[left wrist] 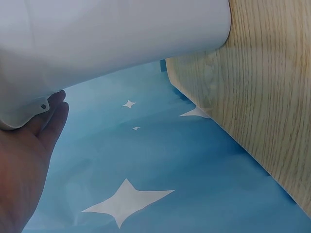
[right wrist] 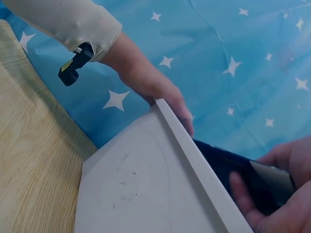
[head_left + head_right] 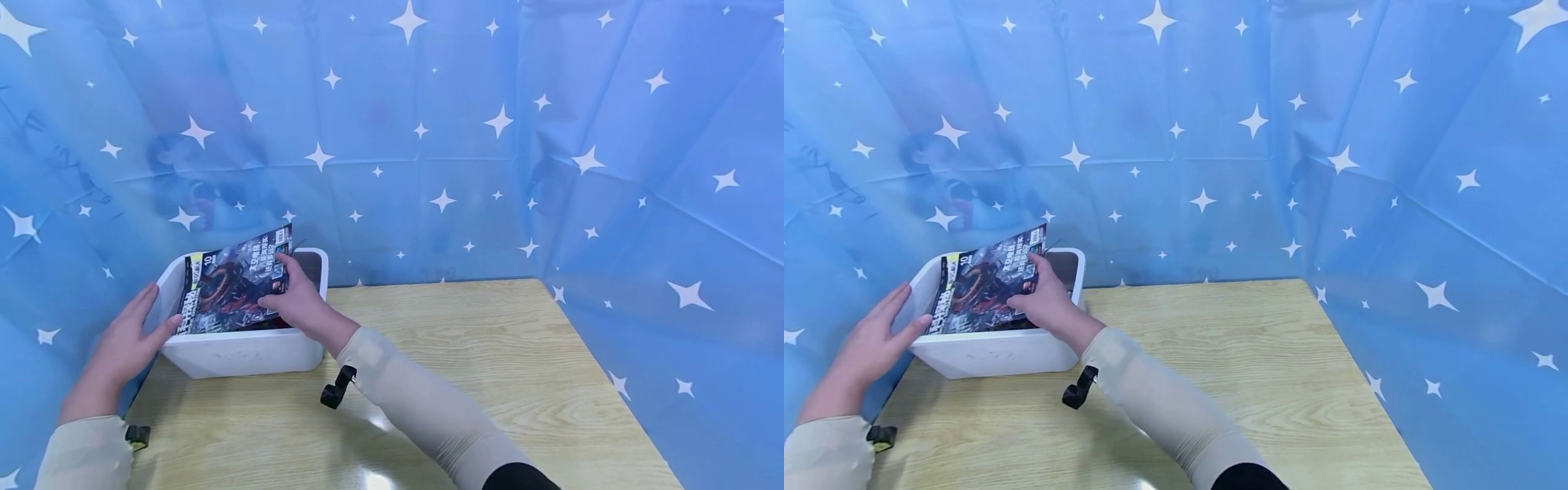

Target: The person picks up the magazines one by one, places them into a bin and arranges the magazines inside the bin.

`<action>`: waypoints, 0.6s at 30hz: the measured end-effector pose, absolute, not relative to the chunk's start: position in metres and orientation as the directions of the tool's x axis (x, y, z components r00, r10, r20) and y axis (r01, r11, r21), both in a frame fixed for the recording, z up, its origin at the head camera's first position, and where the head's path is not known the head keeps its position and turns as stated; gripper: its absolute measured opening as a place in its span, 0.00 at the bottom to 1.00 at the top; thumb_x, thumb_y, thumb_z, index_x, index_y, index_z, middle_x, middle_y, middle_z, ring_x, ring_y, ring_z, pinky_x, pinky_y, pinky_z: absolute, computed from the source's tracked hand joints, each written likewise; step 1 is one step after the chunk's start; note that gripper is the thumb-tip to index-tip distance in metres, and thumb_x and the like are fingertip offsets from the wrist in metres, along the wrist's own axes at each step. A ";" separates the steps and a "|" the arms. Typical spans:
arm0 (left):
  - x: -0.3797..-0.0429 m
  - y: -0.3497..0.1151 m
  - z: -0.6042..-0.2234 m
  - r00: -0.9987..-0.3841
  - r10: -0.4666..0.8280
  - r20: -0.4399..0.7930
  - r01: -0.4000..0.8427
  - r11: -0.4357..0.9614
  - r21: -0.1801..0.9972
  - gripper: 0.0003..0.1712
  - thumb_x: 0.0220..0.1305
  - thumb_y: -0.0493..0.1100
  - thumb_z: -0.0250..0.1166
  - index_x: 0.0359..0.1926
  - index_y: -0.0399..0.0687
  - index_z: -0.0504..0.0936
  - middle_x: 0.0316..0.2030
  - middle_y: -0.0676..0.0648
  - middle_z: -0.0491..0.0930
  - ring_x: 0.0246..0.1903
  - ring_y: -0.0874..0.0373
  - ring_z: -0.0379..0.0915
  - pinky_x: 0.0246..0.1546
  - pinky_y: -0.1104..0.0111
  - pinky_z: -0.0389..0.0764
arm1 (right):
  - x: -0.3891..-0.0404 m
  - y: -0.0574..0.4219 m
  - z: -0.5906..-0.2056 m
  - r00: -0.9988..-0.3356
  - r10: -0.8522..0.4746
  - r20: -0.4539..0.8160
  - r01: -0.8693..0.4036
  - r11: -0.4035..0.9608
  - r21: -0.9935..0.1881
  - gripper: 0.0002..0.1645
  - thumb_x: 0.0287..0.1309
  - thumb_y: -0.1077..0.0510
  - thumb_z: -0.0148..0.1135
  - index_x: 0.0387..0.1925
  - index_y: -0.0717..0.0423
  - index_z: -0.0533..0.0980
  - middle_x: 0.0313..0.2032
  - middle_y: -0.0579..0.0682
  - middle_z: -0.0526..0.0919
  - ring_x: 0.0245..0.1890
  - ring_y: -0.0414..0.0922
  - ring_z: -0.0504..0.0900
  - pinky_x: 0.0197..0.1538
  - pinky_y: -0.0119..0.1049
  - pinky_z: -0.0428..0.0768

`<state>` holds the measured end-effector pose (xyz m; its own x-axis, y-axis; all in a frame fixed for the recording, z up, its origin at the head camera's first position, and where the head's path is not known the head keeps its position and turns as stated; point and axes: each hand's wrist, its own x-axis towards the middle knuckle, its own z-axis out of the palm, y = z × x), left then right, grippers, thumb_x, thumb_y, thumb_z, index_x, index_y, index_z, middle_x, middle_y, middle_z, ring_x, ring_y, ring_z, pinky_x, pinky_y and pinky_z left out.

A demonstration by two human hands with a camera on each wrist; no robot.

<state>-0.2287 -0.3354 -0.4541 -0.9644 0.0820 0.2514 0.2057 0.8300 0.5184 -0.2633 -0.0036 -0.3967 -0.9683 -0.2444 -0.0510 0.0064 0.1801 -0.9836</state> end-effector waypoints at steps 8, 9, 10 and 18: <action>-0.228 -0.335 -0.452 -0.970 0.064 0.233 0.180 0.834 0.521 0.52 0.85 0.59 0.57 0.89 0.36 0.42 0.87 0.28 0.39 0.83 0.19 0.37 0.73 0.19 0.48 | -0.264 -0.006 -0.395 -0.963 -0.264 -0.060 0.011 0.184 -0.983 0.57 0.68 0.62 0.78 0.87 0.31 0.59 0.84 0.46 0.64 0.67 0.48 0.80 0.41 0.38 0.82; -0.228 -0.335 -0.452 -0.971 0.062 0.232 0.177 0.836 0.519 0.52 0.85 0.59 0.57 0.89 0.36 0.42 0.87 0.28 0.39 0.83 0.20 0.37 0.72 0.19 0.49 | -0.264 -0.005 -0.395 -0.961 -0.269 -0.059 0.010 0.180 -0.984 0.57 0.68 0.62 0.78 0.87 0.31 0.59 0.84 0.46 0.64 0.65 0.48 0.81 0.41 0.39 0.82; -0.228 -0.335 -0.452 -0.971 0.061 0.232 0.176 0.837 0.518 0.52 0.85 0.59 0.58 0.89 0.36 0.42 0.87 0.28 0.39 0.83 0.20 0.37 0.72 0.18 0.49 | -0.264 -0.005 -0.395 -0.961 -0.271 -0.059 0.009 0.181 -0.983 0.57 0.67 0.62 0.79 0.87 0.31 0.59 0.84 0.46 0.64 0.64 0.47 0.81 0.41 0.39 0.82; -0.230 -0.335 -0.454 -0.970 0.064 0.233 0.179 0.838 0.516 0.52 0.85 0.59 0.58 0.89 0.37 0.43 0.87 0.28 0.40 0.82 0.18 0.38 0.70 0.17 0.51 | -0.262 0.000 -0.398 -0.958 -0.284 -0.039 -0.009 0.168 -0.986 0.53 0.68 0.52 0.80 0.86 0.30 0.62 0.83 0.46 0.65 0.65 0.53 0.85 0.60 0.48 0.87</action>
<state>-0.2298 -0.3354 -0.4535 -0.9704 0.0638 0.2327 0.1789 0.8377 0.5160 -0.2625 -0.0001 -0.3977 -0.9580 -0.2842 -0.0394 -0.0092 0.1677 -0.9858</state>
